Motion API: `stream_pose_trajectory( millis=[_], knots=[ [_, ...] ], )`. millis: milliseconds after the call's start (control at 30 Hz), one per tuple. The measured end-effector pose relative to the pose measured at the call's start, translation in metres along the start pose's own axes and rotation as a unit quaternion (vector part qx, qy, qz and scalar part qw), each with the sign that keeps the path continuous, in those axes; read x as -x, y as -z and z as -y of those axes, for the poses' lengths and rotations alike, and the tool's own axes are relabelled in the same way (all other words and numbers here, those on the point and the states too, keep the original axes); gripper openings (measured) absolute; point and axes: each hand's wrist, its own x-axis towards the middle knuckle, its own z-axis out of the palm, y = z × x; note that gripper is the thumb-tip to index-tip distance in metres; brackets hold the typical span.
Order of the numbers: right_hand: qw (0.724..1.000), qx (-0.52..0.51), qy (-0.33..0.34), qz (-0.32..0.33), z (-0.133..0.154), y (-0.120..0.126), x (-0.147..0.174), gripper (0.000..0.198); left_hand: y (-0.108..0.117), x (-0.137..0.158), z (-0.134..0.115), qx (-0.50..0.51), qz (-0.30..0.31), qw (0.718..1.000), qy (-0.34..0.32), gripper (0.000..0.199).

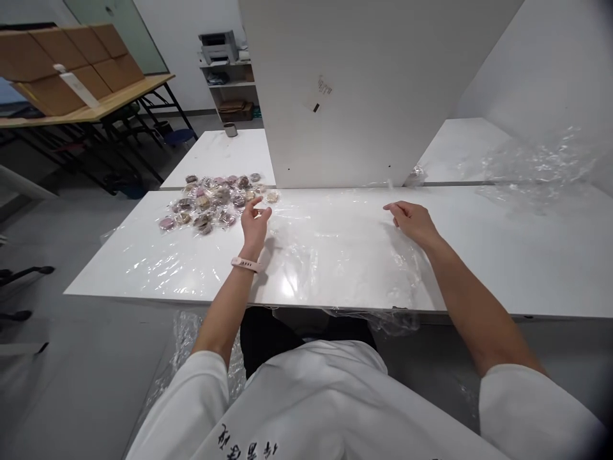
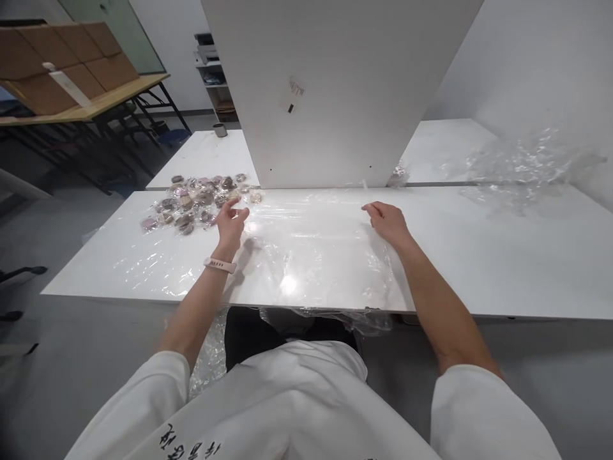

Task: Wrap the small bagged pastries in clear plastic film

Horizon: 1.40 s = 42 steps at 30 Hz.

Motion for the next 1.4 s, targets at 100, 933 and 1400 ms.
stream_pose_trajectory(
  millis=[100, 933, 1400],
  knots=[
    [0.994, 0.102, -0.027, -0.039, -0.011, -0.009, -0.022, 0.044, -0.006, -0.016, 0.002, -0.119, 0.03, 0.991, -0.053, 0.036],
    [0.944, 0.275, 0.161, 0.088, -0.063, -0.041, -0.009, 0.063, 0.087, 0.018, -0.021, -0.552, 0.103, 0.809, -0.174, 0.039],
    [0.939, 0.29, 0.171, 0.067, -0.063, -0.042, -0.007, 0.059, 0.044, -0.054, 0.019, -0.655, 0.218, 0.705, -0.161, 0.052]
  ],
)
